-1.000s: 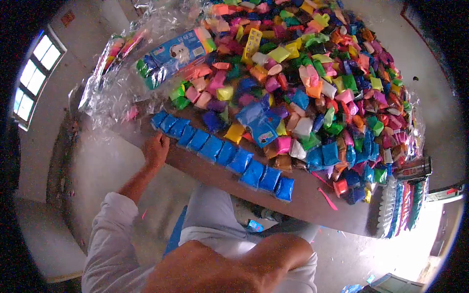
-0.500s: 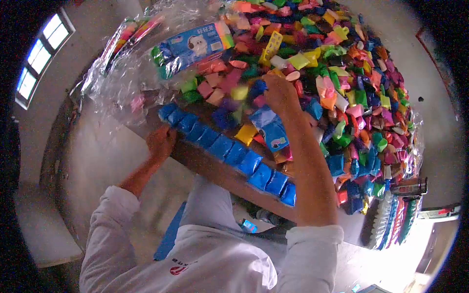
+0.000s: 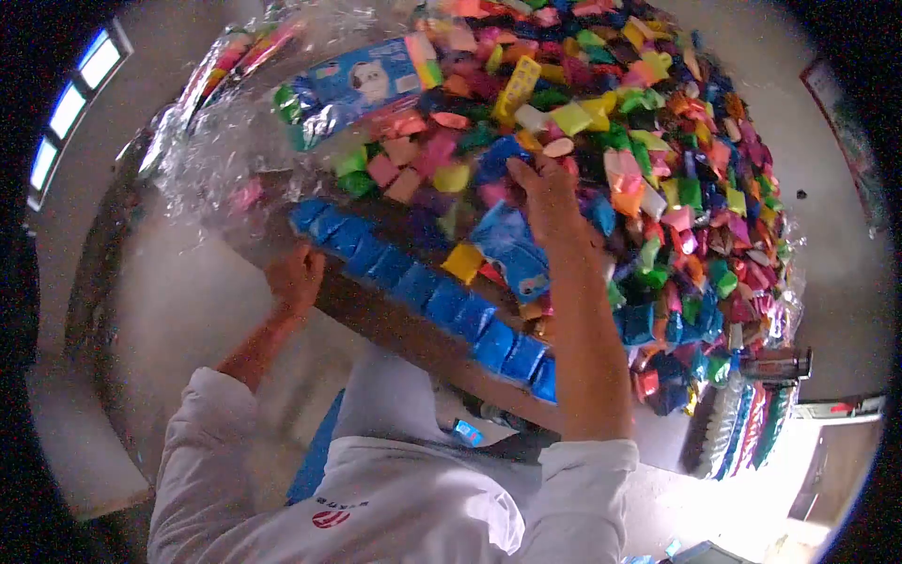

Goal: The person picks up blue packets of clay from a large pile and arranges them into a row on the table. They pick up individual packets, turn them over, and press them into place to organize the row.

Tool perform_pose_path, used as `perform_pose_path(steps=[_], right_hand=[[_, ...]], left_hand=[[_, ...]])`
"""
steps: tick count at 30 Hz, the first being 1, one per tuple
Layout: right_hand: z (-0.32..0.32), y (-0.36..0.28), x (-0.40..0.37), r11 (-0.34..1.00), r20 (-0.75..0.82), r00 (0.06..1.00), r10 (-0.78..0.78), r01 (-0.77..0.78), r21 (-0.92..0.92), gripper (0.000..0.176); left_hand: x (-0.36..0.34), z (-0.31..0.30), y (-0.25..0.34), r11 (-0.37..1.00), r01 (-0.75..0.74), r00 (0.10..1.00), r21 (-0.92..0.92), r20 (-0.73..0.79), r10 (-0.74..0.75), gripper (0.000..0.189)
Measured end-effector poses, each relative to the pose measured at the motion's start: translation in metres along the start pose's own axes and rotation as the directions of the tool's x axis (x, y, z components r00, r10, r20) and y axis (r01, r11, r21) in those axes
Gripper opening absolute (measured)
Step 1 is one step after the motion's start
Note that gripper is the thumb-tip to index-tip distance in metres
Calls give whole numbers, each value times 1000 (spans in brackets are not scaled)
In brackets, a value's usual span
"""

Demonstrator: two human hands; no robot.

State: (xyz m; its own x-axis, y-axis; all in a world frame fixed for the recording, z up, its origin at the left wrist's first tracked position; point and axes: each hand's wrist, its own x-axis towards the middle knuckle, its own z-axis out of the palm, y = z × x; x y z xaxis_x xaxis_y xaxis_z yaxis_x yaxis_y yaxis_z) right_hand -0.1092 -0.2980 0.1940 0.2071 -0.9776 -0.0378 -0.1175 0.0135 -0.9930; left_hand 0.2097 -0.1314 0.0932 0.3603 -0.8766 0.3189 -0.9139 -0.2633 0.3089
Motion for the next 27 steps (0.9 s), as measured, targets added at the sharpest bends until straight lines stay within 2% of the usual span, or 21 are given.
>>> perform_pose_path(steps=[2,6,8,11,14,16,17,19,20,21,22,24,25,27], right_hand=[[-5,4,-17,894,78,997,12,-46,445,24],[-12,-1,-47,822,75,997,24,-62,566,23],[-20,5,-52,823,68,997,22,-56,565,22],[-23,3,-64,805,29,1000,-1,-16,593,21],[-30,1,-70,804,-28,999,39,-14,595,19],[-36,8,-69,819,-189,982,-18,123,560,19],[-44,10,-69,816,-193,981,-15,123,565,19],[-60,1,-77,848,-390,911,-136,311,429,10],[-72,-6,-87,927,-419,898,-136,264,265,14],[-78,-11,-95,929,-416,901,-121,250,272,15],[-82,-11,-96,910,-412,892,-185,314,270,12],[-89,-25,-125,948,-357,919,-169,251,196,14],[-90,-30,-142,952,-366,917,-156,238,192,14],[-89,-32,-179,988,-403,907,-121,150,39,18]], left_hand=[[1,4,-3,997,-55,990,61,-127,62,17],[0,-6,2,998,-50,998,35,-26,51,17],[-1,4,-4,993,-96,986,74,-126,105,18],[1,2,-1,990,-115,983,79,-133,125,18],[4,5,-6,987,-142,980,73,-129,151,17],[4,0,-2,985,-149,978,90,-134,160,18],[1,-2,-1,983,-148,979,105,-128,161,18],[2,2,-2,990,-128,980,56,-149,135,19],[-3,5,-5,995,-101,981,6,-163,100,19],[-7,3,-6,995,-100,987,16,-124,101,19],[-3,-2,-2,992,-120,985,23,-123,122,22],[1,-2,2,989,-149,983,18,-107,150,24],[3,-1,-2,989,-126,988,73,-78,132,26],[4,3,-6,986,-115,992,122,-35,120,27]])
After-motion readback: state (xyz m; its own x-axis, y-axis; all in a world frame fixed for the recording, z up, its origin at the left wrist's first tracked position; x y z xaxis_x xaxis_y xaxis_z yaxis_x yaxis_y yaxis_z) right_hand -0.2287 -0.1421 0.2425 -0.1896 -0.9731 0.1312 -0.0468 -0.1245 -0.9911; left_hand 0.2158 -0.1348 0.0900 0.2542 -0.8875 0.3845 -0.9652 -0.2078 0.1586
